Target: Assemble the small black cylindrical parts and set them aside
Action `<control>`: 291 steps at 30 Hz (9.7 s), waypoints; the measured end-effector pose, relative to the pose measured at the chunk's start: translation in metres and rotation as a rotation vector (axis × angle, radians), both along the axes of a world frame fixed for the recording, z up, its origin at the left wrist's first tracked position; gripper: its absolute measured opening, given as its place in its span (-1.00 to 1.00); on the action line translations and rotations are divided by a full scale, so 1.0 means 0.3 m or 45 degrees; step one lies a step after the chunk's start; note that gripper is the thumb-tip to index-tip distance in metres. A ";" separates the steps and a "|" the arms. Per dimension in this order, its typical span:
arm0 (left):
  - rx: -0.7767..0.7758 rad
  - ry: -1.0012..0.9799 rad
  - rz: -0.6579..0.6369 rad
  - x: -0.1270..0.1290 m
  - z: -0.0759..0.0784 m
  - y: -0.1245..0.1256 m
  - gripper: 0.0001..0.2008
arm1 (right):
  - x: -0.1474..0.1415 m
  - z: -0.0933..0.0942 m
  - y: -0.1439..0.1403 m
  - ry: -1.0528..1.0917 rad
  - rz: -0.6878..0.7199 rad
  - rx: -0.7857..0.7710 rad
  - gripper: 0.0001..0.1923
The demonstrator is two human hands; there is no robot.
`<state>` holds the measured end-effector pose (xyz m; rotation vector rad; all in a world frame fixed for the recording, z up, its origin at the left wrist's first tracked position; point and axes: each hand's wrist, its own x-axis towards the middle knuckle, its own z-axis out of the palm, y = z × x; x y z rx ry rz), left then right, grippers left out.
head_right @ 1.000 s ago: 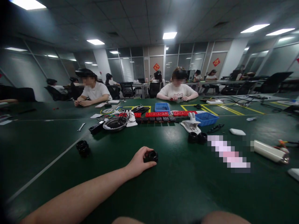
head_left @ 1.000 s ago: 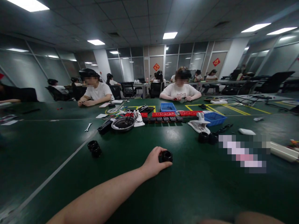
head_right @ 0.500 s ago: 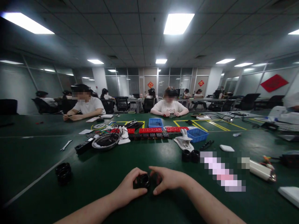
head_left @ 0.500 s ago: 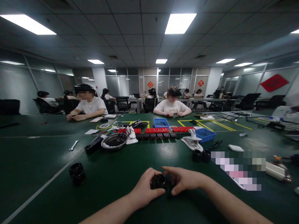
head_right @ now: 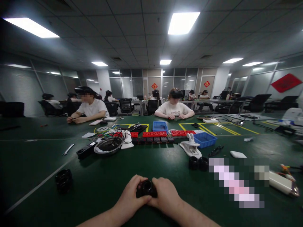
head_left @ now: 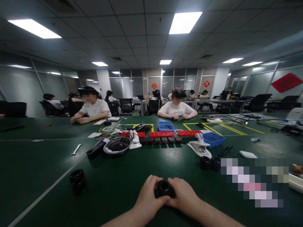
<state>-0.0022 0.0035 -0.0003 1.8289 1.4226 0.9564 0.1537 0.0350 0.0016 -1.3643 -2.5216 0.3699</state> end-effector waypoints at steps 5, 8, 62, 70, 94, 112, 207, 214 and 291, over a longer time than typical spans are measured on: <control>-0.041 -0.036 -0.059 -0.011 0.001 0.007 -0.64 | 0.000 0.018 -0.010 0.155 0.087 -0.013 -0.54; -0.066 -0.103 -0.087 -0.026 -0.006 0.013 -0.48 | 0.028 0.043 0.006 0.335 0.266 -0.287 -0.42; 0.177 0.114 -0.022 -0.028 0.001 0.043 -0.63 | -0.015 -0.007 0.022 0.160 -0.059 -0.126 -0.68; 0.138 0.062 -0.241 -0.058 0.022 0.055 -0.63 | -0.010 0.041 -0.009 0.162 0.109 -0.081 -0.44; 0.141 0.077 -0.053 -0.037 0.003 0.044 -0.66 | -0.009 -0.051 0.025 0.237 -0.072 -0.055 -0.69; 0.162 0.088 -0.332 -0.062 0.021 0.053 -0.61 | 0.050 0.007 0.064 0.476 0.429 -0.424 -0.69; 0.138 0.102 -0.114 -0.033 -0.007 0.042 -0.64 | 0.005 -0.014 0.025 0.218 -0.026 -0.173 -0.64; 0.165 0.110 -0.086 -0.032 -0.005 0.041 -0.67 | 0.000 -0.008 0.009 0.228 0.037 -0.047 -0.51; 0.086 0.105 -0.177 -0.037 0.011 0.048 -0.62 | 0.026 -0.017 0.039 0.330 0.047 -0.306 -0.69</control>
